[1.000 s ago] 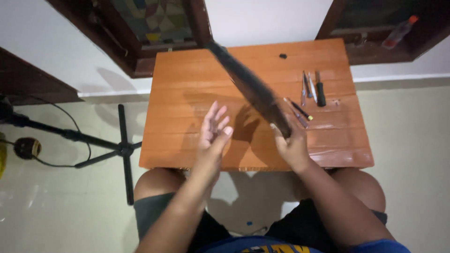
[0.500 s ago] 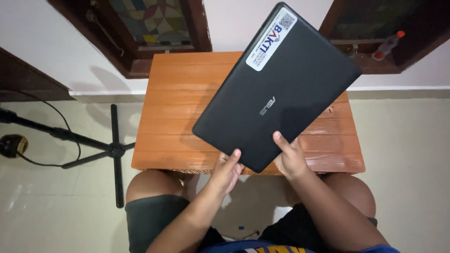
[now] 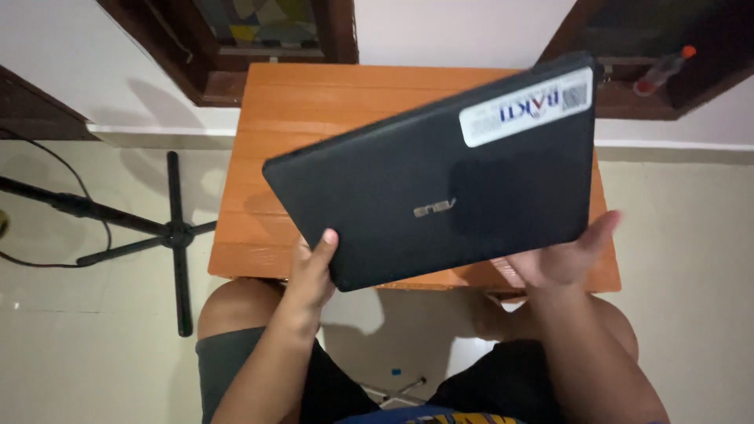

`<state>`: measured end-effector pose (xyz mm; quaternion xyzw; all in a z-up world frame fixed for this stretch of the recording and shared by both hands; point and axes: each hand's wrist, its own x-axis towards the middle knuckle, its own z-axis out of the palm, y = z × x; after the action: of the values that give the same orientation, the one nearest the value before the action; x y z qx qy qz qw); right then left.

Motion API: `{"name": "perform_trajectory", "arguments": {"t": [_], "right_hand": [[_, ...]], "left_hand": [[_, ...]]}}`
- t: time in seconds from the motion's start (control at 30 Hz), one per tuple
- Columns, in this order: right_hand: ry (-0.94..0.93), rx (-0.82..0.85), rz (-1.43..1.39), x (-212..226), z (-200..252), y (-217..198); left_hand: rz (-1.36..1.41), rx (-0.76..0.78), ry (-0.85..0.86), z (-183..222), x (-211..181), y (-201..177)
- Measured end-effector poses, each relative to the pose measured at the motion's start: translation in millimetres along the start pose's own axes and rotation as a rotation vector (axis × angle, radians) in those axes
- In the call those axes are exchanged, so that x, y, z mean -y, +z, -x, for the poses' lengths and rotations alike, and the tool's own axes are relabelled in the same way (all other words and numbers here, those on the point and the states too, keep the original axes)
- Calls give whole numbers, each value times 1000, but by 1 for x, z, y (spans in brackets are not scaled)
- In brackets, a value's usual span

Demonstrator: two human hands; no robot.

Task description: Unscrewing the back cover of a laptop, prying it open, and inspecting the device.

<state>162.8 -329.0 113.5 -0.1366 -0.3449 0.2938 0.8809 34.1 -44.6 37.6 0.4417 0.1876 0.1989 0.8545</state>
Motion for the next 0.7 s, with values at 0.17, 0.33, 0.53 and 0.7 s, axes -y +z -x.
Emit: {"name": "perform_trajectory", "arguments": {"t": [0.17,0.33,0.53,0.7], "right_hand": [[-5,-102,69,10,20,-44],[15,-411,45,6,48,-76],[34,-387,-18,10,79,-120],[35,-395,0,9,90,-128]], "left_hand": [[-84,-69,-96,5,-33,18],[-120,-83,-80,3,-40,14],[-128,-94,-11,-4,-33,0],[-135,-100,-1,5,-49,17]]}}
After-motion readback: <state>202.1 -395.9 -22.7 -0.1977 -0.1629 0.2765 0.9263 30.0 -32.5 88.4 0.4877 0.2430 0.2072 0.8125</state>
